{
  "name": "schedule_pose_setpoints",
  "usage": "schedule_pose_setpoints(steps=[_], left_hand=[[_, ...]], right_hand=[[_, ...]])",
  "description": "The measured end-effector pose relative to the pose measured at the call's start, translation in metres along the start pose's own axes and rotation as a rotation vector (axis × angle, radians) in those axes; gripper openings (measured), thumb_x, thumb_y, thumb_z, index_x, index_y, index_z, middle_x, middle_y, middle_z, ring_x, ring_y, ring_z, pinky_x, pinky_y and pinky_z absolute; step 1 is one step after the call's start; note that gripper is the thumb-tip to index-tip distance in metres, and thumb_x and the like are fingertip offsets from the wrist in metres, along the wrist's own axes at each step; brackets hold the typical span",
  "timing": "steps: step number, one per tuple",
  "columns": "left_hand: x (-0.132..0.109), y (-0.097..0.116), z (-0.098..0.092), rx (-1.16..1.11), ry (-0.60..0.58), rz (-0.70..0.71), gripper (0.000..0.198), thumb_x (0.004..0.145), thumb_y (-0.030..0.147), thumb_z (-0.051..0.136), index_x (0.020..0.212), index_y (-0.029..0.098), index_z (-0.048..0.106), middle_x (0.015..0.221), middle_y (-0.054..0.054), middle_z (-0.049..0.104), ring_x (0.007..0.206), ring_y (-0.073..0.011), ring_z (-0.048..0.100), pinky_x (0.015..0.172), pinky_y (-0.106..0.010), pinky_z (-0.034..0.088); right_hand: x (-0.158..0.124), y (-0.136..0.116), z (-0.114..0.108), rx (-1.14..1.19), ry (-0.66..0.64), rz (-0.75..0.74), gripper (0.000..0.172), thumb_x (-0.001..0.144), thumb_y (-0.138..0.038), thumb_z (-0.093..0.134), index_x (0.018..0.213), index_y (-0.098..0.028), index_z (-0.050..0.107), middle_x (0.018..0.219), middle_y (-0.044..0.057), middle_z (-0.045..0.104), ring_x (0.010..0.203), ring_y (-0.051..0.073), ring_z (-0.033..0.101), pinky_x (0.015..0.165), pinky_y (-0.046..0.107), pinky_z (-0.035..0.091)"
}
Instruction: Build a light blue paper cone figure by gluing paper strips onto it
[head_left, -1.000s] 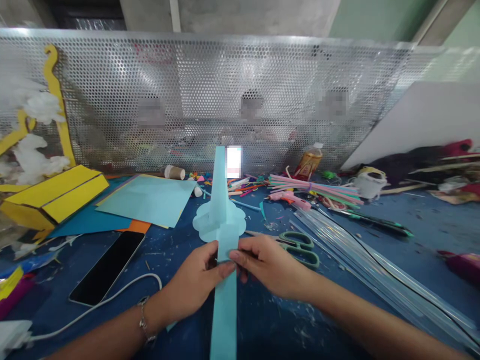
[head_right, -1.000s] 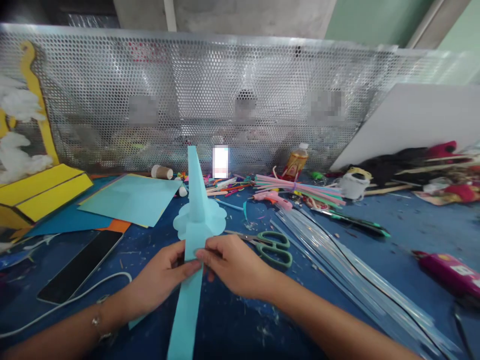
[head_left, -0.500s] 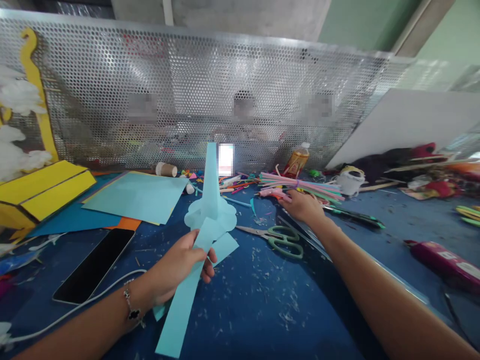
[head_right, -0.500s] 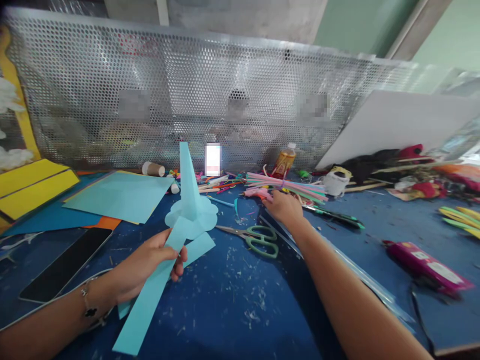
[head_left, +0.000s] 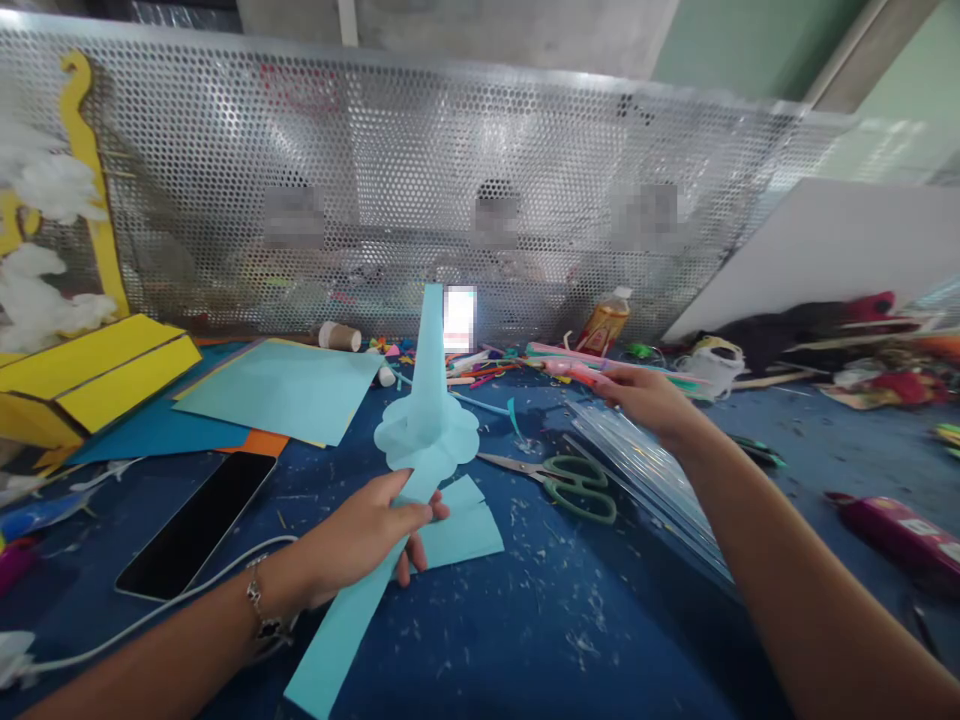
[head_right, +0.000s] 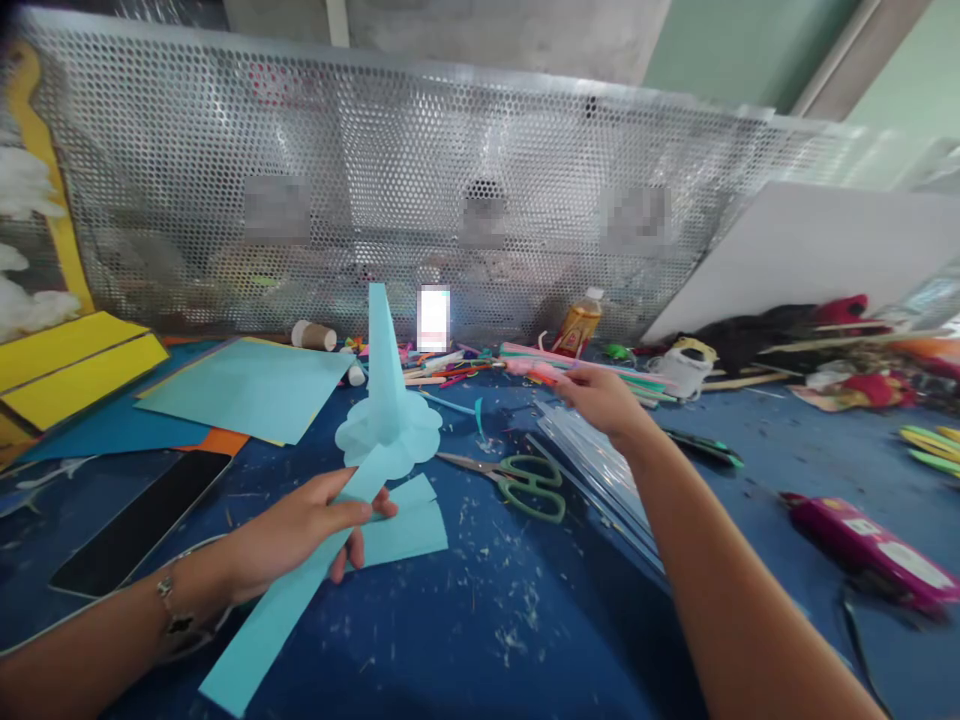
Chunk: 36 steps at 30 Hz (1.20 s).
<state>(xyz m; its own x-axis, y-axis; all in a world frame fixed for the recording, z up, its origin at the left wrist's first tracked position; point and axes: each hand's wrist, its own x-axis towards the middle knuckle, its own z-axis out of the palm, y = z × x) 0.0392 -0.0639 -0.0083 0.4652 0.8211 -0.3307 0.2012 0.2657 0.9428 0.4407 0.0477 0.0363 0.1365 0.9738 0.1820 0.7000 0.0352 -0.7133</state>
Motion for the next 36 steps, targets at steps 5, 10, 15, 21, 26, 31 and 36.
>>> schedule_pose_setpoints(steps=[5,10,15,21,26,31,36], left_hand=[[0.000,0.005,0.001,-0.064,-0.006,0.007,0.035,0.097,0.043,0.056,0.115,0.015,0.065,0.131,-0.017,0.062,0.074,-0.0185,0.067,0.058,-0.032,0.055],[-0.001,0.007,0.003,-0.255,0.053,0.033,0.039,0.101,0.045,0.048,0.116,0.013,0.065,0.111,-0.014,0.067,0.065,-0.0173,0.064,0.054,-0.032,0.051],[0.001,0.005,0.003,-0.350,0.047,0.021,0.038,0.101,0.043,0.050,0.114,0.011,0.065,0.100,-0.012,0.067,0.063,-0.0167,0.063,0.057,-0.032,0.051],[0.002,0.004,0.003,-0.421,0.053,0.004,0.039,0.101,0.043,0.050,0.115,0.010,0.065,0.095,-0.010,0.067,0.061,-0.0161,0.062,0.056,-0.032,0.050],[0.000,0.006,0.004,-0.400,0.058,0.067,0.044,0.102,0.049,0.051,0.127,0.014,0.062,0.094,-0.008,0.068,0.061,-0.0176,0.062,0.058,-0.034,0.051],[0.001,0.007,0.006,-0.403,0.097,0.105,0.034,0.096,0.040,0.057,0.107,0.010,0.069,0.101,-0.011,0.066,0.067,-0.0181,0.064,0.064,-0.035,0.053],[0.003,0.006,0.006,-0.395,0.108,0.077,0.035,0.095,0.041,0.059,0.118,0.015,0.065,0.091,-0.006,0.065,0.059,-0.0151,0.059,0.054,-0.031,0.047]], right_hand=[[-0.014,-0.019,-0.002,0.401,-0.153,0.164,0.019,0.078,-0.039,0.067,0.082,-0.020,0.063,0.067,0.001,0.054,0.056,0.013,0.044,0.047,0.023,0.040],[-0.026,-0.039,0.003,0.696,-0.277,0.195,0.014,0.077,-0.031,0.067,0.084,-0.020,0.063,0.064,-0.005,0.038,0.054,0.010,0.027,0.048,0.021,0.037],[-0.044,-0.063,0.002,0.994,-0.283,0.197,0.017,0.079,-0.020,0.066,0.095,-0.020,0.065,0.073,-0.003,0.047,0.056,0.010,0.026,0.053,0.022,0.035],[-0.065,-0.093,0.006,0.890,-0.232,0.042,0.019,0.076,-0.022,0.060,0.094,-0.023,0.064,0.087,0.000,0.059,0.055,0.010,0.022,0.054,0.031,0.029],[-0.080,-0.100,0.024,0.752,-0.401,0.022,0.033,0.068,-0.025,0.081,0.097,-0.019,0.067,0.086,0.004,0.068,0.061,0.011,0.045,0.055,0.028,0.034],[-0.091,-0.095,0.048,0.588,-0.555,-0.111,0.019,0.078,-0.033,0.079,0.086,-0.018,0.069,0.080,0.004,0.066,0.065,0.014,0.052,0.056,0.028,0.039],[-0.100,-0.091,0.069,0.657,-0.609,-0.099,0.029,0.080,-0.041,0.082,0.094,-0.019,0.070,0.088,0.004,0.066,0.067,0.014,0.054,0.059,0.028,0.044]])
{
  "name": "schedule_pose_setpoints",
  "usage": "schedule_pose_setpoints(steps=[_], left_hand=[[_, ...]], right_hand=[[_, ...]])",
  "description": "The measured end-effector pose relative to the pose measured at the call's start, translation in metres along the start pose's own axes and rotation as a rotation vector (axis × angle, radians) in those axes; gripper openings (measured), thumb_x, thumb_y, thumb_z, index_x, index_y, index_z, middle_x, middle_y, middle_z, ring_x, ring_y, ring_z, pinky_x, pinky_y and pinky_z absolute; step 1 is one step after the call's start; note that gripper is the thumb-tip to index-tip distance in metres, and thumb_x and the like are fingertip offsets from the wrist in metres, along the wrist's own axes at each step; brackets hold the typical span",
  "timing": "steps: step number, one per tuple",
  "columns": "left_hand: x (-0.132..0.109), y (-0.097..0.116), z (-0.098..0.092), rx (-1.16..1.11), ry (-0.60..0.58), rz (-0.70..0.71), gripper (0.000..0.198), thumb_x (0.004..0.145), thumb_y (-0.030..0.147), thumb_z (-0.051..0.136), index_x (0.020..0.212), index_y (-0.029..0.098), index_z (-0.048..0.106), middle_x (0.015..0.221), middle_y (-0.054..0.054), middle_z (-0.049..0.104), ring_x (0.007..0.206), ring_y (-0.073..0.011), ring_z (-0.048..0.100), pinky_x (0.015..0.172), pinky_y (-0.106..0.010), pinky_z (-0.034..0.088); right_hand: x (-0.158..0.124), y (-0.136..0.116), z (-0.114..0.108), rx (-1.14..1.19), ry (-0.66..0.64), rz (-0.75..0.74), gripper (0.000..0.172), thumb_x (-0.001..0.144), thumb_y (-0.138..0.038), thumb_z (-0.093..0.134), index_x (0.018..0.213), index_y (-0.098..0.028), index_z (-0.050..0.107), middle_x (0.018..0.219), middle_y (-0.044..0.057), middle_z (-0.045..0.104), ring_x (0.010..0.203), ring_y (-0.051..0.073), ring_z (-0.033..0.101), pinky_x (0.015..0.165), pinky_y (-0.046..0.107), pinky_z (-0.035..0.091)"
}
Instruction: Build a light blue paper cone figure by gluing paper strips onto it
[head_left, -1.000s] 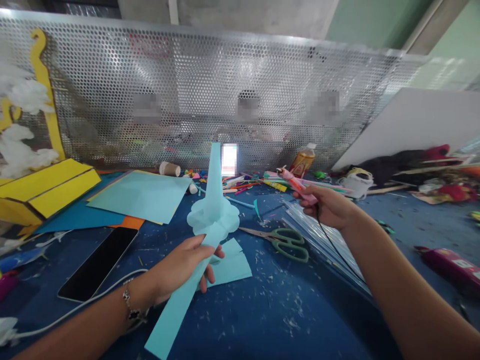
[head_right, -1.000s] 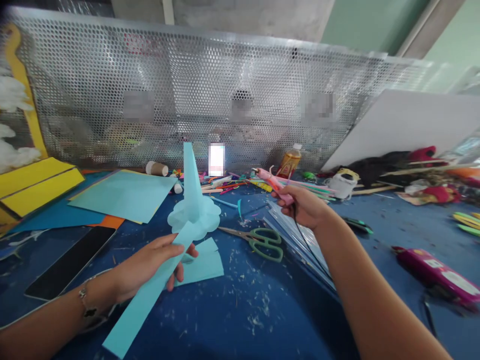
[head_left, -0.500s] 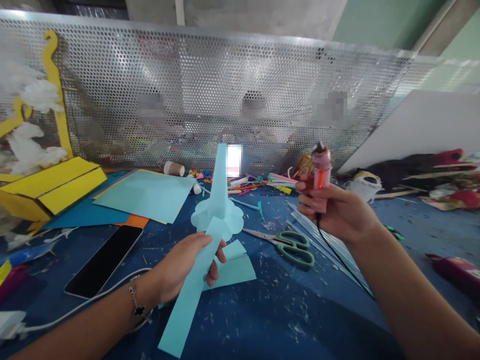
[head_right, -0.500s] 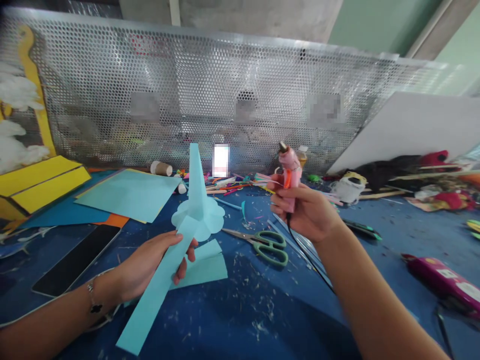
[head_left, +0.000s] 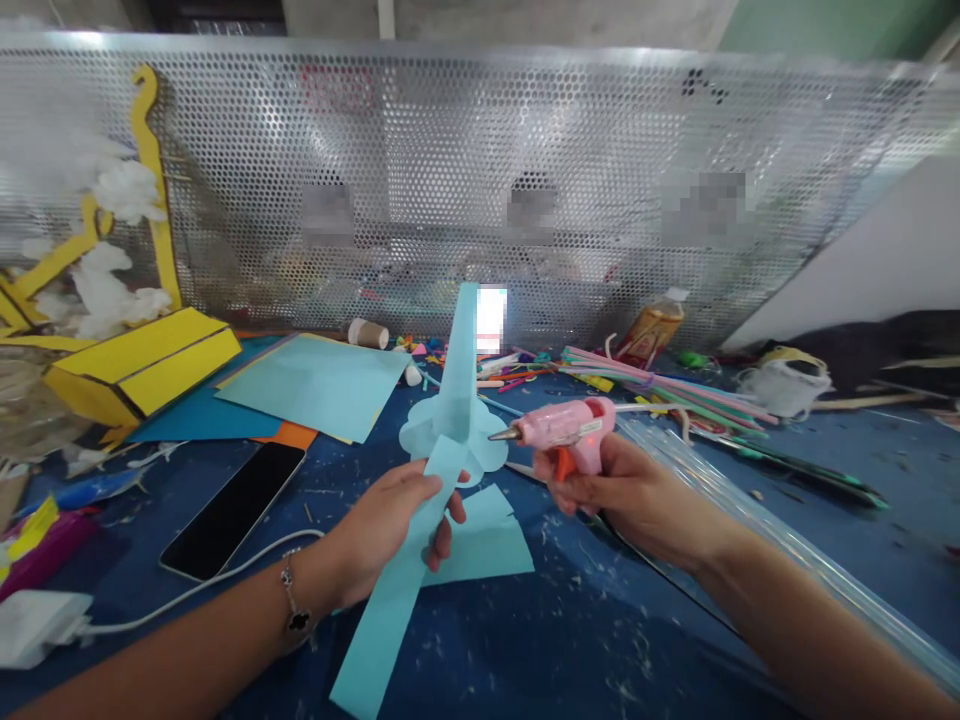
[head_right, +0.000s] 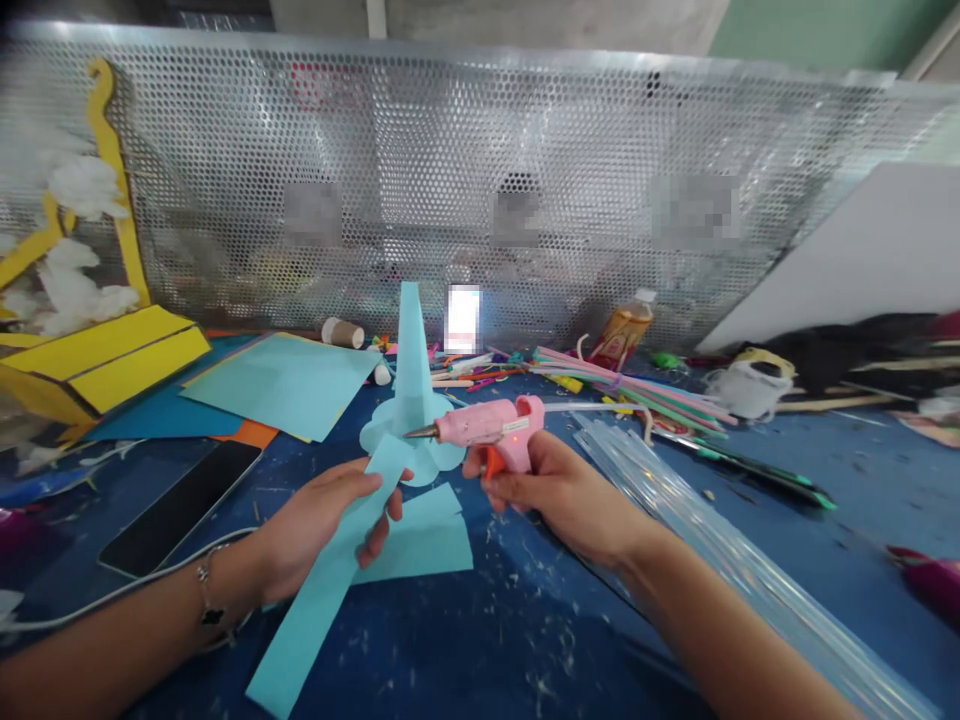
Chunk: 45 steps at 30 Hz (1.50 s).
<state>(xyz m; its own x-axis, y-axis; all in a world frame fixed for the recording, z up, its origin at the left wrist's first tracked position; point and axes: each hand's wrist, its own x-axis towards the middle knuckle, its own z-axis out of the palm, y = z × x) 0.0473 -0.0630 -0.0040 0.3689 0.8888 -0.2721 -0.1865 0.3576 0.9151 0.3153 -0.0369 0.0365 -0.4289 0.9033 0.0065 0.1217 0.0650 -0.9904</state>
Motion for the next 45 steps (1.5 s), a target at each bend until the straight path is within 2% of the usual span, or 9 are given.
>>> schedule_pose_setpoints(steps=[5,10,13,17,20,23,26,29,45], left_hand=[[0.000,0.000,0.000,-0.009,0.014,-0.023,0.041,0.095,0.047,0.062,0.121,0.016,0.064,0.088,-0.005,0.065,0.058,-0.0142,0.058,0.053,-0.029,0.044],[0.000,0.001,0.001,-0.059,0.039,-0.045,0.045,0.095,0.050,0.062,0.122,0.015,0.065,0.087,-0.006,0.065,0.059,-0.0144,0.058,0.052,-0.029,0.043],[-0.001,0.002,0.003,-0.065,0.043,-0.041,0.044,0.096,0.049,0.060,0.122,0.015,0.064,0.089,-0.007,0.066,0.058,-0.0154,0.059,0.052,-0.031,0.046],[-0.001,0.003,0.005,-0.022,0.055,-0.004,0.036,0.094,0.045,0.059,0.109,0.013,0.066,0.088,-0.007,0.067,0.053,-0.0160,0.061,0.053,-0.034,0.052],[-0.001,0.004,0.007,0.025,0.059,-0.004,0.034,0.095,0.045,0.058,0.106,0.014,0.066,0.082,-0.005,0.067,0.049,-0.0151,0.059,0.050,-0.033,0.051],[-0.002,0.006,0.009,0.058,0.066,-0.012,0.037,0.093,0.050,0.061,0.106,0.015,0.064,0.078,-0.003,0.067,0.046,-0.0150,0.059,0.047,-0.032,0.049],[-0.003,0.008,0.011,0.102,0.070,-0.025,0.034,0.094,0.051,0.059,0.102,0.017,0.062,0.070,-0.002,0.067,0.043,-0.0148,0.058,0.045,-0.029,0.047],[-0.004,0.009,0.012,0.141,0.060,-0.022,0.031,0.096,0.049,0.055,0.091,0.019,0.059,0.064,-0.002,0.065,0.041,-0.0142,0.056,0.044,-0.028,0.045],[-0.003,0.007,0.011,0.185,0.014,-0.021,0.032,0.099,0.049,0.052,0.094,0.018,0.059,0.068,-0.002,0.065,0.041,-0.0140,0.057,0.043,-0.027,0.046]], right_hand=[[0.000,-0.001,0.007,0.119,-0.010,0.018,0.026,0.078,-0.037,0.083,0.091,-0.020,0.069,0.079,0.001,0.059,0.061,0.012,0.047,0.054,0.026,0.039],[0.002,-0.002,0.006,0.263,0.093,0.055,0.027,0.079,-0.044,0.074,0.094,-0.022,0.072,0.090,0.007,0.065,0.068,0.018,0.053,0.063,0.035,0.050],[0.002,0.009,0.004,0.094,0.159,0.043,0.031,0.085,-0.051,0.073,0.091,-0.021,0.074,0.085,0.007,0.068,0.069,0.018,0.057,0.065,0.034,0.050],[0.001,0.015,0.009,-0.166,0.121,-0.023,0.038,0.086,-0.060,0.074,0.096,-0.023,0.077,0.081,0.006,0.072,0.068,0.019,0.060,0.064,0.034,0.053],[0.000,0.008,0.017,-0.160,0.052,-0.089,0.042,0.088,-0.057,0.074,0.117,-0.028,0.075,0.112,0.008,0.076,0.098,0.027,0.070,0.086,0.042,0.058],[0.002,0.004,0.022,-0.232,-0.018,-0.133,0.042,0.094,-0.052,0.069,0.132,-0.034,0.070,0.132,0.006,0.071,0.124,0.030,0.063,0.103,0.046,0.053],[0.002,0.009,0.024,-0.425,0.020,-0.151,0.029,0.097,-0.052,0.064,0.115,-0.032,0.074,0.106,0.006,0.074,0.100,0.029,0.068,0.084,0.043,0.057],[0.001,0.016,0.026,-0.572,0.061,-0.179,0.024,0.097,-0.050,0.063,0.101,-0.027,0.068,0.087,0.003,0.068,0.076,0.022,0.062,0.067,0.036,0.051],[0.002,0.017,0.028,-0.719,0.027,-0.163,0.028,0.099,-0.051,0.058,0.091,-0.024,0.054,0.085,0.000,0.060,0.075,0.018,0.057,0.066,0.032,0.041]])
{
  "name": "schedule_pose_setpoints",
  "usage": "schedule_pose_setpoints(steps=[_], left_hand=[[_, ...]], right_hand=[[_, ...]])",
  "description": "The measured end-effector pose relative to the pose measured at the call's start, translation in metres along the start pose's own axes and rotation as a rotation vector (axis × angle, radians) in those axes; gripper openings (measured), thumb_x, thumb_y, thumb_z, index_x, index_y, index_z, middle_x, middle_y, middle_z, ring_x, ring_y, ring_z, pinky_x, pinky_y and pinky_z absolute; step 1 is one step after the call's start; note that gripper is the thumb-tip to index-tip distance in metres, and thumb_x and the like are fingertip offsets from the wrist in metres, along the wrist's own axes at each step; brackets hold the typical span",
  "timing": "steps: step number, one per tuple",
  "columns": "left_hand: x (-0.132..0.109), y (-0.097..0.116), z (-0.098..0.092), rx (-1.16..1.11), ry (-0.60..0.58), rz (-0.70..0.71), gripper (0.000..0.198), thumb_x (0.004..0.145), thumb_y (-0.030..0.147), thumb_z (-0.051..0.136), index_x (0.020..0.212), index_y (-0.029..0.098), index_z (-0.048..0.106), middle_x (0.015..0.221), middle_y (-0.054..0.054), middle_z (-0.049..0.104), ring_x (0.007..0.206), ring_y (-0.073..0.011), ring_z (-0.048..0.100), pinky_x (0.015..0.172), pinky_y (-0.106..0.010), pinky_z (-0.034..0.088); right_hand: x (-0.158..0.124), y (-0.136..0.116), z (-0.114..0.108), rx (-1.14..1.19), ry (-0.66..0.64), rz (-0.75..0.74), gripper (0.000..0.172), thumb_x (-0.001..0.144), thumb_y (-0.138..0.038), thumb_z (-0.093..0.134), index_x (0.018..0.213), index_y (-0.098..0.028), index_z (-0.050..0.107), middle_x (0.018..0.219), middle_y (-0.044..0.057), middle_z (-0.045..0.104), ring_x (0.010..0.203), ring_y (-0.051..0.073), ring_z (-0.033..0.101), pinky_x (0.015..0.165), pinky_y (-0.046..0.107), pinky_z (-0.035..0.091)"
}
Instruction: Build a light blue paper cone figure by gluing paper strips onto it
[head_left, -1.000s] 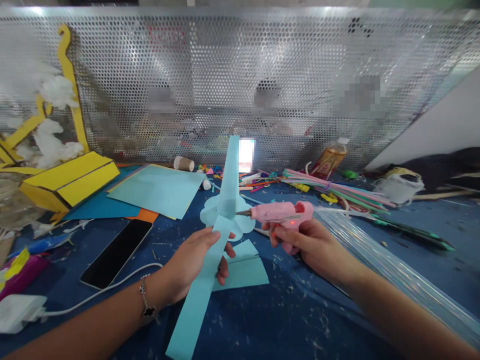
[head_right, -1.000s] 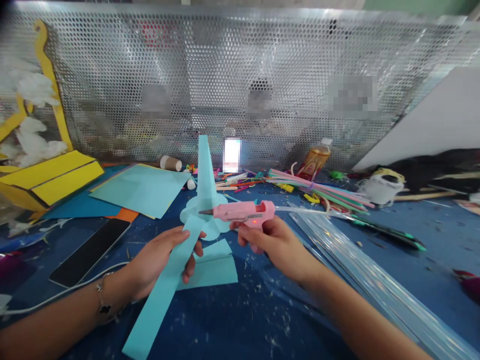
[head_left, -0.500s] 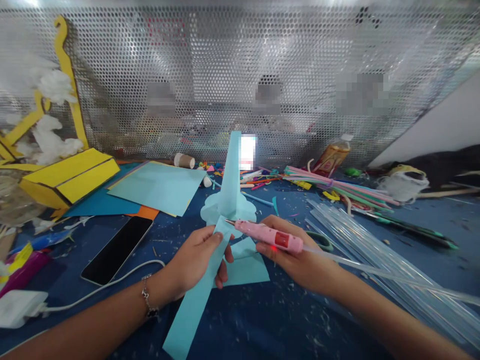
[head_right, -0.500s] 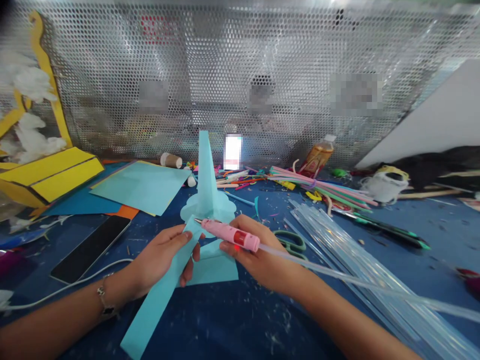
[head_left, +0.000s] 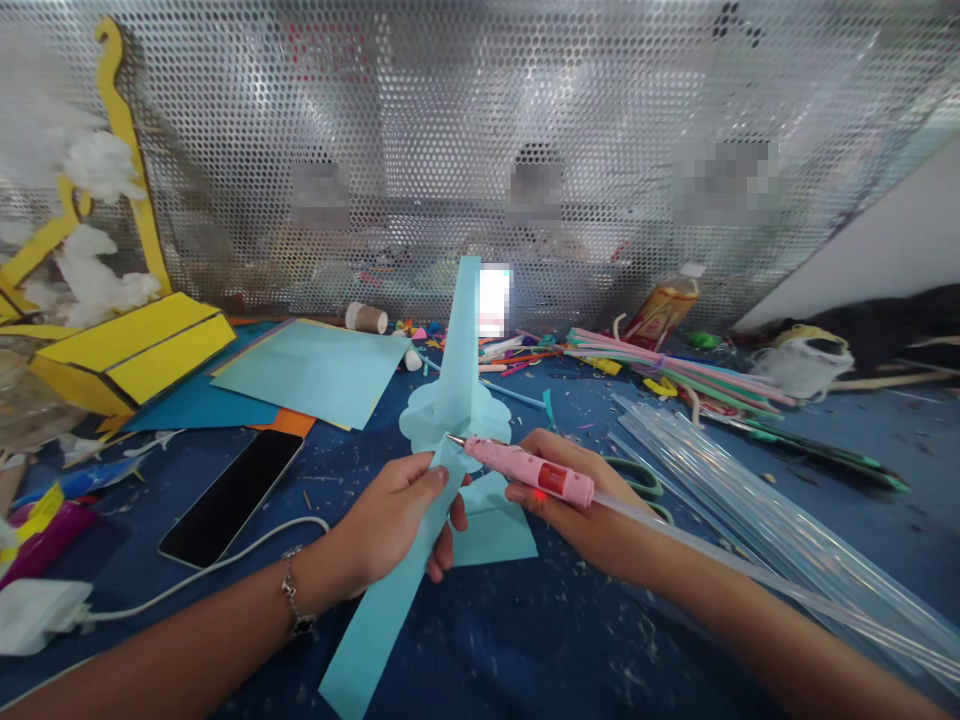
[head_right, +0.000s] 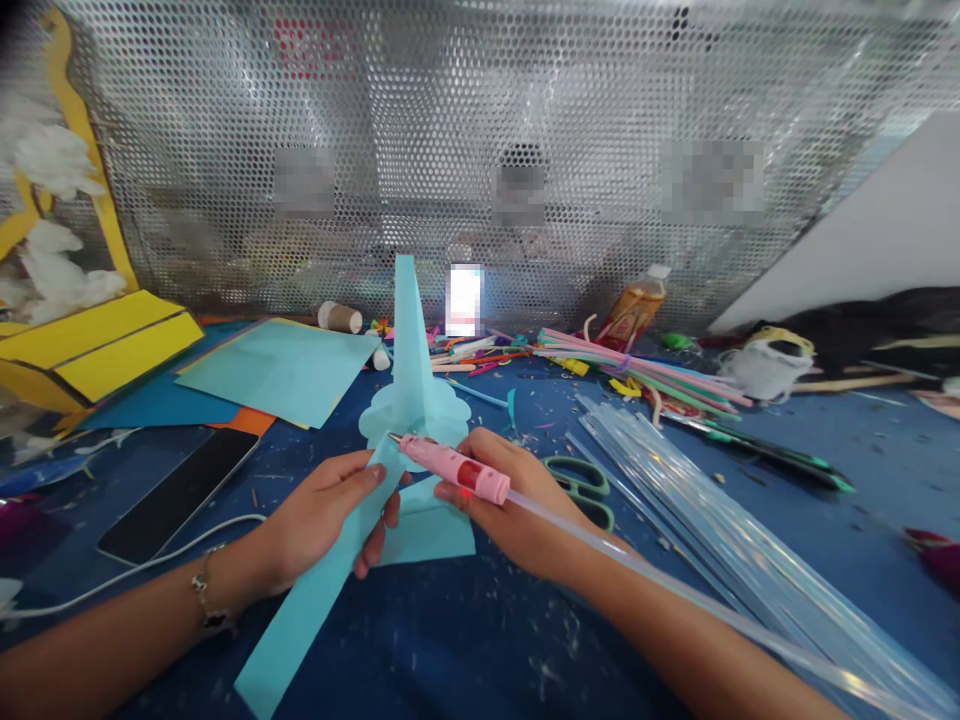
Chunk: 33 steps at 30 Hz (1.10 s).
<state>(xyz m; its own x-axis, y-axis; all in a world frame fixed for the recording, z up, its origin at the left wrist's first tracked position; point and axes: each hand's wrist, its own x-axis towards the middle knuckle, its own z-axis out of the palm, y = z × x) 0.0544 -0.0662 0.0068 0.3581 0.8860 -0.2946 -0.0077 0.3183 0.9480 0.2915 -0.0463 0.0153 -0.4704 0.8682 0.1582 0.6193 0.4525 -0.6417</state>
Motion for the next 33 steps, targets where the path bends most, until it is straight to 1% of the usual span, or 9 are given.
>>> schedule_pose_setpoints(steps=[5,10,18,23,28,33], left_hand=[[0.000,-0.002,-0.001,-0.003,-0.012,0.027,0.035,0.097,0.052,0.054,0.096,0.017,0.059,0.074,-0.003,0.066,0.043,-0.0140,0.058,0.042,-0.028,0.048],[-0.002,-0.001,0.000,0.008,-0.009,0.015,0.037,0.096,0.054,0.055,0.094,0.017,0.058,0.076,-0.003,0.067,0.041,-0.0119,0.056,0.042,-0.026,0.047],[0.003,-0.008,-0.004,-0.023,0.018,0.061,0.034,0.097,0.052,0.056,0.097,0.017,0.059,0.075,-0.002,0.067,0.045,-0.0140,0.060,0.040,-0.026,0.050],[0.004,-0.008,-0.006,-0.024,0.035,0.071,0.035,0.096,0.053,0.057,0.097,0.018,0.059,0.077,-0.003,0.066,0.046,-0.0137,0.060,0.040,-0.026,0.049],[0.004,-0.009,-0.009,-0.025,0.052,0.088,0.033,0.098,0.051,0.056,0.097,0.018,0.059,0.077,-0.003,0.067,0.047,-0.0141,0.060,0.042,-0.027,0.050],[0.005,-0.008,-0.012,-0.011,0.082,0.116,0.032,0.099,0.049,0.054,0.096,0.018,0.060,0.076,-0.003,0.066,0.047,-0.0145,0.060,0.042,-0.027,0.049]], right_hand=[[0.000,0.003,0.000,-0.021,-0.008,-0.021,0.027,0.099,-0.049,0.058,0.091,-0.024,0.053,0.085,0.000,0.059,0.074,0.017,0.057,0.065,0.030,0.041],[0.000,0.003,-0.002,-0.064,-0.004,-0.032,0.028,0.101,-0.049,0.056,0.091,-0.023,0.053,0.083,0.000,0.058,0.072,0.017,0.056,0.065,0.031,0.039],[-0.002,0.000,-0.005,-0.091,-0.008,-0.015,0.027,0.100,-0.048,0.056,0.091,-0.023,0.053,0.083,0.001,0.060,0.072,0.017,0.057,0.064,0.031,0.039],[-0.001,0.000,-0.009,-0.082,0.003,-0.030,0.028,0.100,-0.048,0.058,0.088,-0.023,0.052,0.080,0.000,0.060,0.067,0.015,0.055,0.061,0.029,0.038],[-0.002,0.000,-0.011,-0.097,-0.004,-0.029,0.030,0.099,-0.049,0.059,0.086,-0.023,0.052,0.080,0.000,0.061,0.067,0.015,0.055,0.059,0.028,0.038],[-0.002,-0.001,-0.014,-0.096,0.020,-0.030,0.029,0.099,-0.048,0.060,0.085,-0.023,0.053,0.078,-0.001,0.061,0.063,0.014,0.053,0.057,0.029,0.037]])
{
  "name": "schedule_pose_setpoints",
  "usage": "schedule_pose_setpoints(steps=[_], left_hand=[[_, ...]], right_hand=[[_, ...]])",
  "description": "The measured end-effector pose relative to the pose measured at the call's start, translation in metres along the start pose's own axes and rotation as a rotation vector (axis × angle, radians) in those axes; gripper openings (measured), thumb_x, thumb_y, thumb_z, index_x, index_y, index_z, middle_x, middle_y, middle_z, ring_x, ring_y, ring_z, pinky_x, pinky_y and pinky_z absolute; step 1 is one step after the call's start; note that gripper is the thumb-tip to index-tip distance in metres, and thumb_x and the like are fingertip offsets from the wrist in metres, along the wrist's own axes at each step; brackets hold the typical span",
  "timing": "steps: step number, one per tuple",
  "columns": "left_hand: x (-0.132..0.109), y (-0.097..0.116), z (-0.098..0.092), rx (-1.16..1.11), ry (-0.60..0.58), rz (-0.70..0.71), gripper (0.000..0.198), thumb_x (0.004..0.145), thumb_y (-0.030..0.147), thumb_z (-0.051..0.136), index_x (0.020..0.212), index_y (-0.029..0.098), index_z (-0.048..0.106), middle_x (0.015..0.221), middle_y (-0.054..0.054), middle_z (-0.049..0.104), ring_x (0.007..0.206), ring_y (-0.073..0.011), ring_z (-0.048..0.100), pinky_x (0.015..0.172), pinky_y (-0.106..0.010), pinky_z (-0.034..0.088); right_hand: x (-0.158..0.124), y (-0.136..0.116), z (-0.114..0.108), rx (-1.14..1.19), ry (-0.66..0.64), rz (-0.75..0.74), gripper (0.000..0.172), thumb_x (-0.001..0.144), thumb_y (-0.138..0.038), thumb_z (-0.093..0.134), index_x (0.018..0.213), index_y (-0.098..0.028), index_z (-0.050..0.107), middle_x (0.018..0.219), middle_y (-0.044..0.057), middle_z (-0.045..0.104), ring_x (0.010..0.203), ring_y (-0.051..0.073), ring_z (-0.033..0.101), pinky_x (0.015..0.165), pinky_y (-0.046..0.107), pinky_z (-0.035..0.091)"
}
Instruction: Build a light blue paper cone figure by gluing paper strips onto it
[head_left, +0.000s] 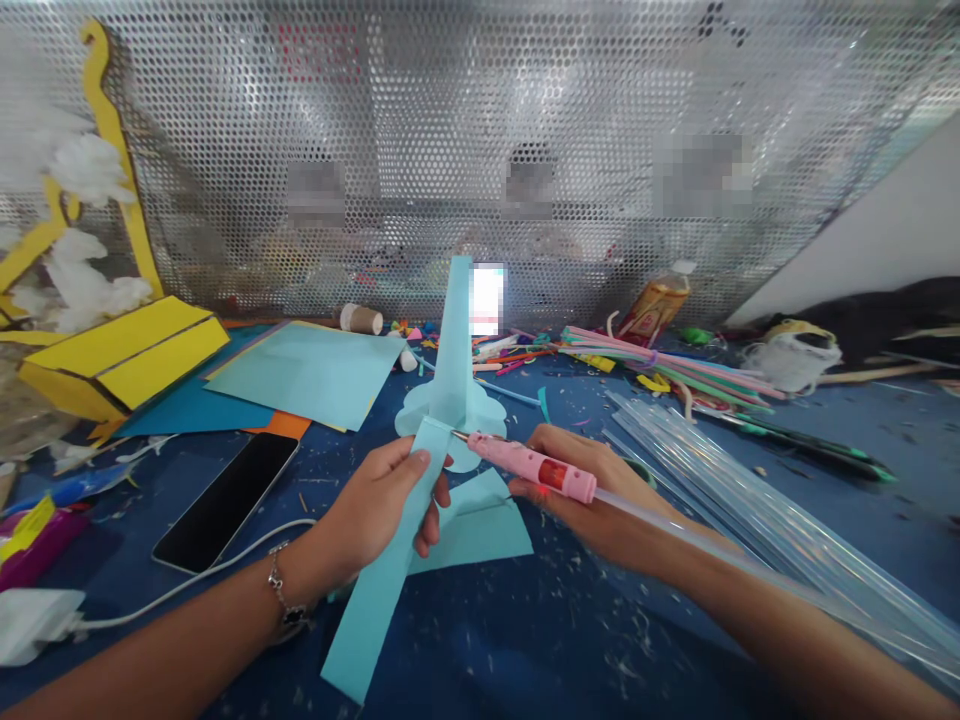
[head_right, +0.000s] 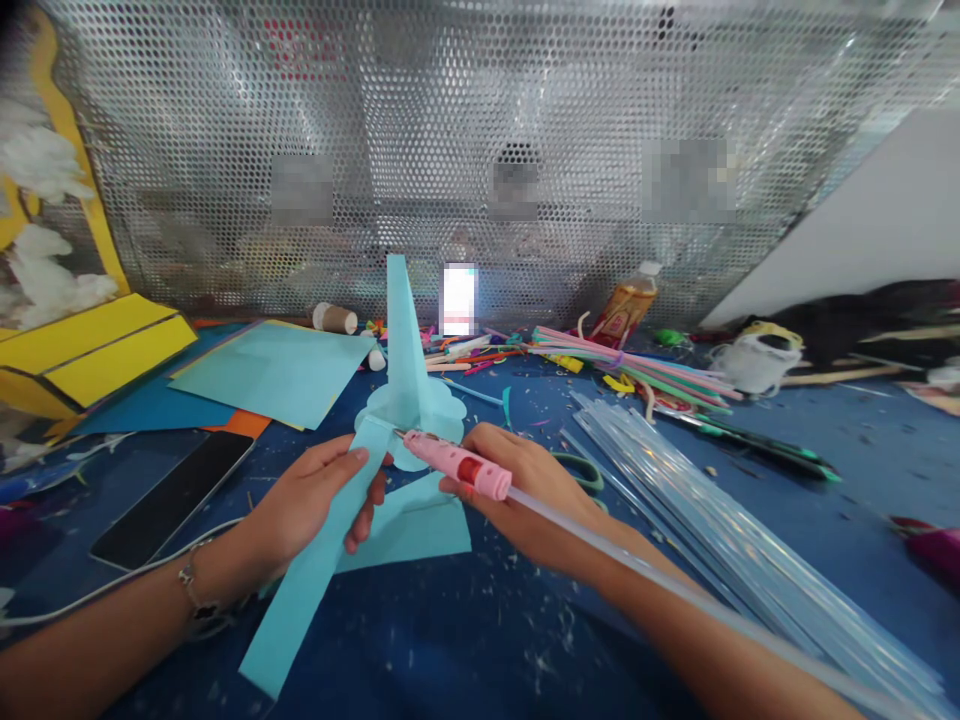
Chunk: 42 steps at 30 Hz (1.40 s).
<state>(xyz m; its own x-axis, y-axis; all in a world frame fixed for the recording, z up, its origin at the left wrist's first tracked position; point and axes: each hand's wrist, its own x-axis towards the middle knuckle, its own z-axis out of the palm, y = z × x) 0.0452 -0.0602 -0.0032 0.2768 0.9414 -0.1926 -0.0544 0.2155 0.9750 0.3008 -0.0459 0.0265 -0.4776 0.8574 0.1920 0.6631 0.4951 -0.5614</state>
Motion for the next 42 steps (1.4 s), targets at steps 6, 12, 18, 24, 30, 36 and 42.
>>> schedule_pose_setpoints(steps=[6,12,18,24,30,36,42], left_hand=[[0.001,0.002,0.000,0.018,0.001,-0.047,0.032,0.097,0.050,0.055,0.099,0.018,0.060,0.078,-0.003,0.067,0.047,-0.0141,0.060,0.044,-0.027,0.049],[0.001,0.001,0.002,0.102,-0.084,-0.074,0.034,0.099,0.049,0.051,0.089,0.019,0.061,0.068,-0.002,0.066,0.045,-0.0142,0.059,0.045,-0.026,0.048],[-0.003,0.004,0.005,0.169,-0.113,-0.088,0.038,0.101,0.048,0.047,0.080,0.019,0.060,0.053,-0.001,0.060,0.042,-0.0141,0.057,0.044,-0.024,0.044],[-0.001,0.001,0.003,0.095,-0.060,-0.056,0.032,0.100,0.047,0.051,0.089,0.019,0.062,0.065,-0.001,0.064,0.043,-0.0130,0.057,0.042,-0.025,0.046],[0.001,0.002,-0.001,0.112,-0.002,-0.025,0.034,0.099,0.048,0.052,0.086,0.018,0.060,0.069,-0.003,0.065,0.048,-0.0147,0.059,0.046,-0.027,0.050],[0.003,0.001,-0.002,0.134,0.012,-0.009,0.036,0.099,0.051,0.050,0.087,0.019,0.060,0.065,-0.002,0.065,0.046,-0.0149,0.058,0.048,-0.028,0.048],[0.003,0.000,0.005,0.141,-0.068,0.006,0.033,0.097,0.049,0.051,0.085,0.019,0.059,0.077,-0.003,0.065,0.048,-0.0143,0.060,0.046,-0.029,0.048]], right_hand=[[0.001,0.006,0.002,-0.013,0.029,-0.037,0.021,0.099,-0.043,0.060,0.093,-0.023,0.057,0.086,0.001,0.063,0.071,0.016,0.058,0.064,0.030,0.043],[0.003,0.005,0.014,0.042,0.001,-0.121,0.020,0.099,-0.043,0.063,0.099,-0.023,0.059,0.093,0.002,0.065,0.078,0.017,0.061,0.068,0.031,0.046],[0.003,0.004,0.016,0.035,-0.017,-0.142,0.021,0.101,-0.043,0.062,0.096,-0.022,0.057,0.090,0.001,0.063,0.075,0.016,0.059,0.064,0.028,0.042],[0.001,0.001,0.013,0.000,-0.036,-0.097,0.028,0.101,-0.047,0.059,0.091,-0.022,0.054,0.084,0.000,0.059,0.070,0.015,0.055,0.062,0.028,0.039],[0.001,-0.002,0.007,-0.032,-0.009,-0.022,0.030,0.099,-0.047,0.061,0.084,-0.023,0.051,0.081,0.000,0.062,0.067,0.015,0.054,0.059,0.028,0.036],[0.001,0.001,0.006,0.015,-0.007,-0.037,0.023,0.100,-0.045,0.061,0.095,-0.023,0.057,0.090,0.001,0.064,0.075,0.016,0.059,0.067,0.029,0.043],[0.004,-0.005,0.013,0.071,-0.045,-0.145,0.019,0.101,-0.040,0.061,0.098,-0.022,0.058,0.093,0.002,0.062,0.079,0.016,0.059,0.068,0.029,0.043]])
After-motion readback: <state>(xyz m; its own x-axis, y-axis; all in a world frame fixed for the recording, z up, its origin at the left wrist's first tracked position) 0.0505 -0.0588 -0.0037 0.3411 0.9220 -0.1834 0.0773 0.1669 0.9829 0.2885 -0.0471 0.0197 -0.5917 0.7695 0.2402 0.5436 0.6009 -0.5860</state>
